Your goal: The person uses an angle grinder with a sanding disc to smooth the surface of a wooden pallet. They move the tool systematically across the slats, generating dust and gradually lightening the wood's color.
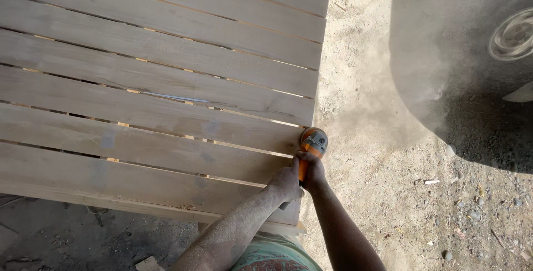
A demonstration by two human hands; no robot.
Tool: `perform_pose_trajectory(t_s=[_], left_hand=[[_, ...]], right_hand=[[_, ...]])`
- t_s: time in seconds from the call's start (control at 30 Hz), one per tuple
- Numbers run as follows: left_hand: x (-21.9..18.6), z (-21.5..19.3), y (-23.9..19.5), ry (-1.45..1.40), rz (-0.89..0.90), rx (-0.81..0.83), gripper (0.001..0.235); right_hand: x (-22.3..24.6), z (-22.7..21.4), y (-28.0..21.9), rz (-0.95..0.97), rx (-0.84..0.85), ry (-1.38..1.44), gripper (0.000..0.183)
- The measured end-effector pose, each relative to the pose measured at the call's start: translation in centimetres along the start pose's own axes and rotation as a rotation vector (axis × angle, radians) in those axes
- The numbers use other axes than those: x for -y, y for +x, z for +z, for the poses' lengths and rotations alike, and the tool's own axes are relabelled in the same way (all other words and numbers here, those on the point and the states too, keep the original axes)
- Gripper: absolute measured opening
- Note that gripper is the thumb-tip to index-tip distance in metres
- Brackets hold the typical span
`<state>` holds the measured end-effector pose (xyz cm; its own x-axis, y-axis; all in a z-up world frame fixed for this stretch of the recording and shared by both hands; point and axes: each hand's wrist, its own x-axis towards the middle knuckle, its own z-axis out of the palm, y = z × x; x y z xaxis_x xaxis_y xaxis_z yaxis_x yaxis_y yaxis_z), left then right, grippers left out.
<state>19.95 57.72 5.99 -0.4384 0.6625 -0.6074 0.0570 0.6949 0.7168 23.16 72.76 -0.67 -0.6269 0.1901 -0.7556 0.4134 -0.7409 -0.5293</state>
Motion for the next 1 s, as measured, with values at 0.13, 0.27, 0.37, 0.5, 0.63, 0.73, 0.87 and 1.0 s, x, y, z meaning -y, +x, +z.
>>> perform_pose_trajectory(t_s=[0.13, 0.27, 0.37, 0.5, 0.63, 0.73, 0.87, 1.0], left_hand=[[3.6, -2.3, -2.1, 0.001, -0.05, -0.068, 0.114], [10.0, -6.1, -4.8, -0.069, -0.144, -0.144, 0.116], [15.5, -9.1, -7.7, -0.16, -0.205, -0.29, 0.119], [21.5, -12.3, -12.3, -0.359, -0.28, -0.508, 0.112], [23.8, -16.1, -13.4, -0.417, -0.294, -0.574, 0.106], [22.6, -11.8, -15.3, -0.451, -0.379, -0.511, 0.102], [18.1, -11.1, -10.3, -0.342, -0.225, -0.47, 0.113], [11.6, -3.5, -7.0, -0.229, -0.162, -0.245, 0.106]], right_hand=[[-3.1, 4.8, 1.3, 0.01, 0.026, -0.048, 0.023], [-7.3, 12.5, 3.5, 0.105, 0.04, -0.137, 0.023], [-11.5, 18.9, 4.6, 0.094, 0.175, -0.226, 0.027], [-17.7, 27.6, 6.0, 0.21, 0.222, -0.405, 0.032], [-20.2, 31.8, 7.4, 0.134, 0.331, -0.582, 0.033], [-22.2, 26.1, 2.6, 0.237, 0.272, -0.584, 0.031], [-14.4, 23.2, 4.8, 0.132, 0.224, -0.397, 0.028], [-8.8, 13.6, 0.7, 0.143, 0.094, -0.246, 0.025]])
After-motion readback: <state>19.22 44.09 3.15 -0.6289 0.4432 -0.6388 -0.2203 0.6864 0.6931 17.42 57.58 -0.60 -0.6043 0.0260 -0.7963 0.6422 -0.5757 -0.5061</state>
